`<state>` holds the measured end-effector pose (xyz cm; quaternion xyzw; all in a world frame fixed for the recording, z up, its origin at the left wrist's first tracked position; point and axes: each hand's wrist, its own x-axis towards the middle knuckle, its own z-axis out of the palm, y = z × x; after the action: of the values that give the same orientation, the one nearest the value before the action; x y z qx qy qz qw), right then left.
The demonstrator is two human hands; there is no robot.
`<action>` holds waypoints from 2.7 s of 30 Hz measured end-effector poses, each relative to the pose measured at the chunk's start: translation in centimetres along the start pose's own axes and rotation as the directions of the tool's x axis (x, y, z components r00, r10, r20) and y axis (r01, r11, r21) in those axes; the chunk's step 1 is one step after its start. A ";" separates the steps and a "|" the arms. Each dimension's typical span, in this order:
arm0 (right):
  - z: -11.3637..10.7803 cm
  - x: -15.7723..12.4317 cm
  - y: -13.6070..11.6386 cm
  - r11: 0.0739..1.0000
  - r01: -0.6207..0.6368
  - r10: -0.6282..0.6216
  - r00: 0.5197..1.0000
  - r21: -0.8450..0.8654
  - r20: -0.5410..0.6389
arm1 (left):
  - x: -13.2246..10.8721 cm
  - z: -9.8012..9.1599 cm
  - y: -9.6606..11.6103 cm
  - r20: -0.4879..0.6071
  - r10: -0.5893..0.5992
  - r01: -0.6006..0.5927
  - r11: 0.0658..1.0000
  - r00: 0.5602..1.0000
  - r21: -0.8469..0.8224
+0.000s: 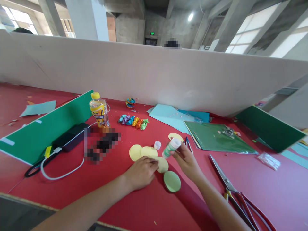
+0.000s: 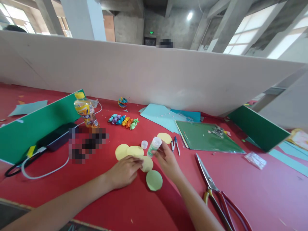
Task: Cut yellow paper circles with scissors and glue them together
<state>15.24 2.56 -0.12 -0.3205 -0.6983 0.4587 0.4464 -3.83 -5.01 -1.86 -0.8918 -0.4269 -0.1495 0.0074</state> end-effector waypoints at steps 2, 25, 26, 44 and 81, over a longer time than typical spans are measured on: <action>-0.1 -0.2 0.4 0.994 0.039 -0.032 0.997 -0.098 0.063 | 0.3 -0.3 0.1 0.016 -0.020 0.021 0.999 1.000 -0.024; 0.0 -1.3 0.6 0.899 0.121 -0.023 0.973 -0.421 0.230 | 0.4 -1.1 1.5 0.063 -0.093 0.091 0.996 0.994 0.023; 0.1 -1.3 0.6 0.910 0.120 -0.028 0.973 -0.397 0.229 | 0.4 -1.2 1.6 0.063 -0.089 0.087 0.996 0.994 0.023; -0.4 -0.3 -0.1 0.969 0.151 -0.192 0.960 -0.197 -0.204 | 0.0 -1.2 2.5 0.097 -0.186 0.182 0.982 0.978 0.048; 0.1 -1.7 0.4 0.962 0.125 -0.158 0.980 -0.245 -0.122 | -0.2 -0.8 4.4 0.168 -0.184 0.176 0.983 0.969 0.059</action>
<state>15.78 1.22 -1.03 -0.3519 -0.7358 0.3158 0.4848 -0.81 -8.03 -0.68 -0.8585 -0.5083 -0.0626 -0.0238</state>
